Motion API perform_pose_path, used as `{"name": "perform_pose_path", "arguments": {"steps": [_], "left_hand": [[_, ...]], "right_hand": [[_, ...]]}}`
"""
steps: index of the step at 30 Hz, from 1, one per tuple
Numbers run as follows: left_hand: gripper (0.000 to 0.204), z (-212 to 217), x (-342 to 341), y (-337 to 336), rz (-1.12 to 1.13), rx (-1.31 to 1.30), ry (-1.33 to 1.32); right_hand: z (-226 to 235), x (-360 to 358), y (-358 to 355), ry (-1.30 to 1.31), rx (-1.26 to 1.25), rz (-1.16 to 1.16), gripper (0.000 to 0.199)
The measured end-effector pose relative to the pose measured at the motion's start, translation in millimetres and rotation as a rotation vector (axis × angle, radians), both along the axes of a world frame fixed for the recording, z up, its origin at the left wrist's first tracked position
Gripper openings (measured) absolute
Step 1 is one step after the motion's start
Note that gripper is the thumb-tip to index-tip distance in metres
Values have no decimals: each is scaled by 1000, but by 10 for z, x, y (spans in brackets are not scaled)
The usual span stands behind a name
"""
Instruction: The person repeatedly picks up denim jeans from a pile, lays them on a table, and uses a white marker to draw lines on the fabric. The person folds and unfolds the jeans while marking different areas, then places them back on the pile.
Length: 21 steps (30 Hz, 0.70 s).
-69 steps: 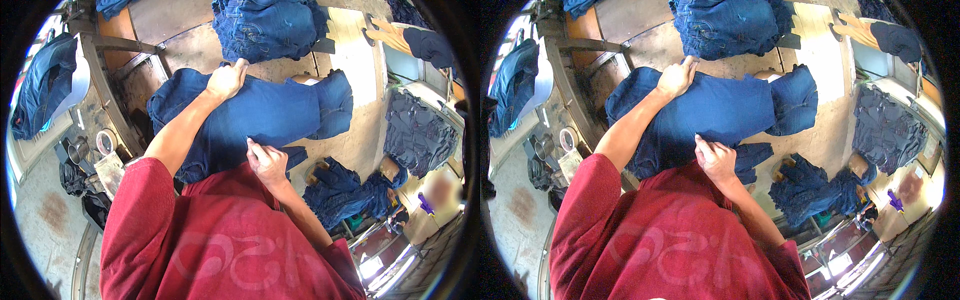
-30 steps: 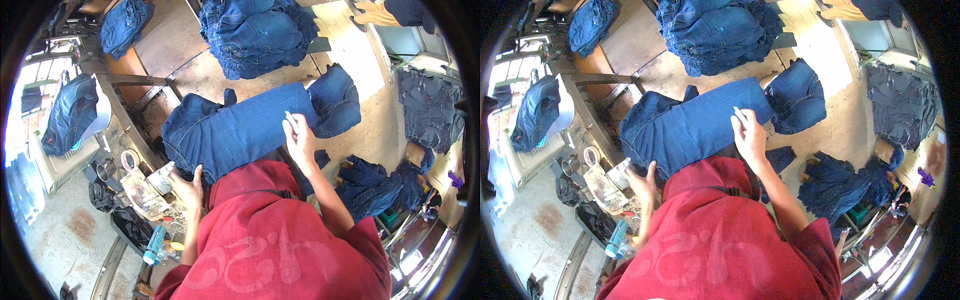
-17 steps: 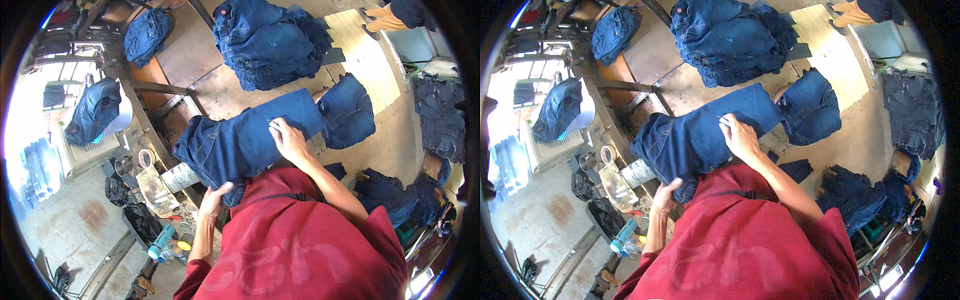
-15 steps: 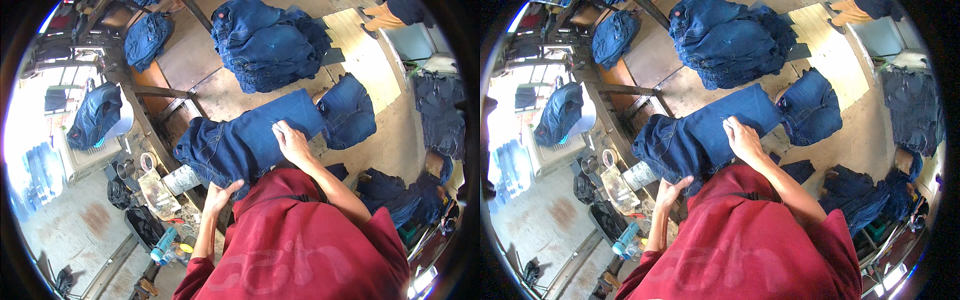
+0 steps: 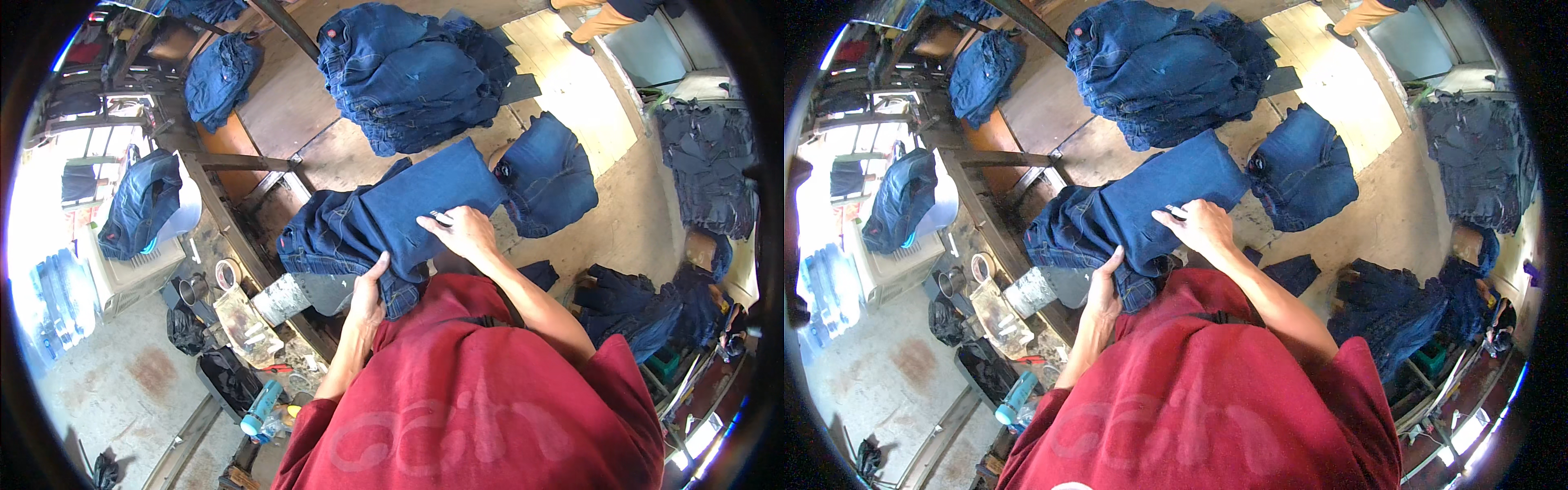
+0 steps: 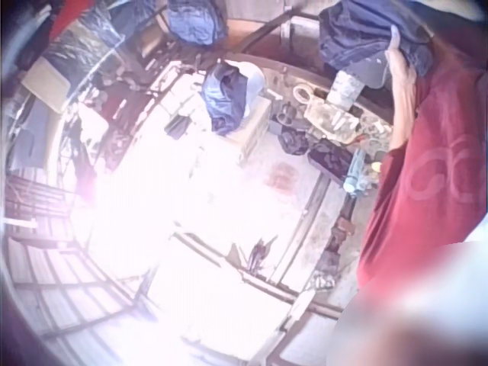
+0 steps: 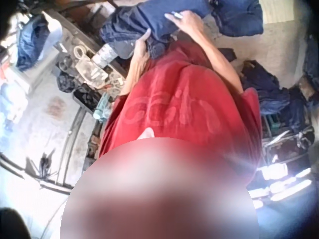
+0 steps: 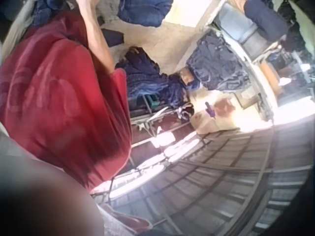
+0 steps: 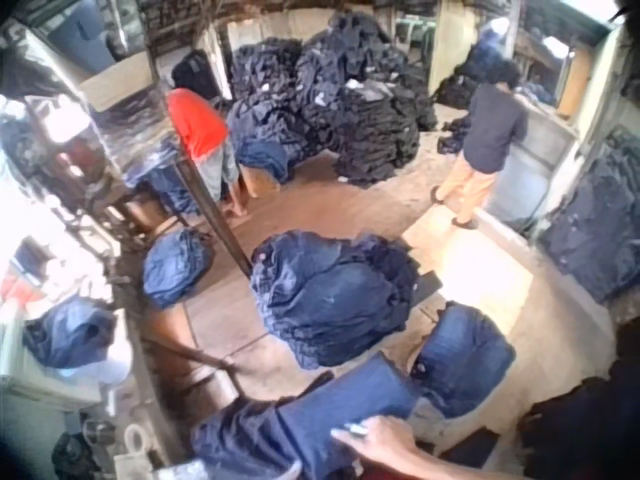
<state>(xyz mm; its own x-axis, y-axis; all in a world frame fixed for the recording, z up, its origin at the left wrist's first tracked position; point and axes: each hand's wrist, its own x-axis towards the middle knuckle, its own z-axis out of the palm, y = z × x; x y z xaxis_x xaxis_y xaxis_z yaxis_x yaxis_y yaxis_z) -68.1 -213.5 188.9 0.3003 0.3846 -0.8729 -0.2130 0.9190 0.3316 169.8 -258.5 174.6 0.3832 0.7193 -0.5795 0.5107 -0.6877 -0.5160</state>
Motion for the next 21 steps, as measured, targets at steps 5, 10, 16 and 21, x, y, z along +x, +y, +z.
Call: {"name": "perform_pose_path", "arguments": {"steps": [5,10,16,21], "left_hand": [[42,-72,88,-18,-206,28,0],[45,-56,-38,-99,-186,166,57],[60,-68,-293,-97,-34,150,21],[38,-87,-95,-55,-9,-103,-231]], "right_hand": [[-49,-143,39,123,-25,-28,80],[-240,-394,31,154,191,-34,45],[-152,-308,-58,165,288,-72,48],[229,-196,-211,55,164,-66,60]]}}
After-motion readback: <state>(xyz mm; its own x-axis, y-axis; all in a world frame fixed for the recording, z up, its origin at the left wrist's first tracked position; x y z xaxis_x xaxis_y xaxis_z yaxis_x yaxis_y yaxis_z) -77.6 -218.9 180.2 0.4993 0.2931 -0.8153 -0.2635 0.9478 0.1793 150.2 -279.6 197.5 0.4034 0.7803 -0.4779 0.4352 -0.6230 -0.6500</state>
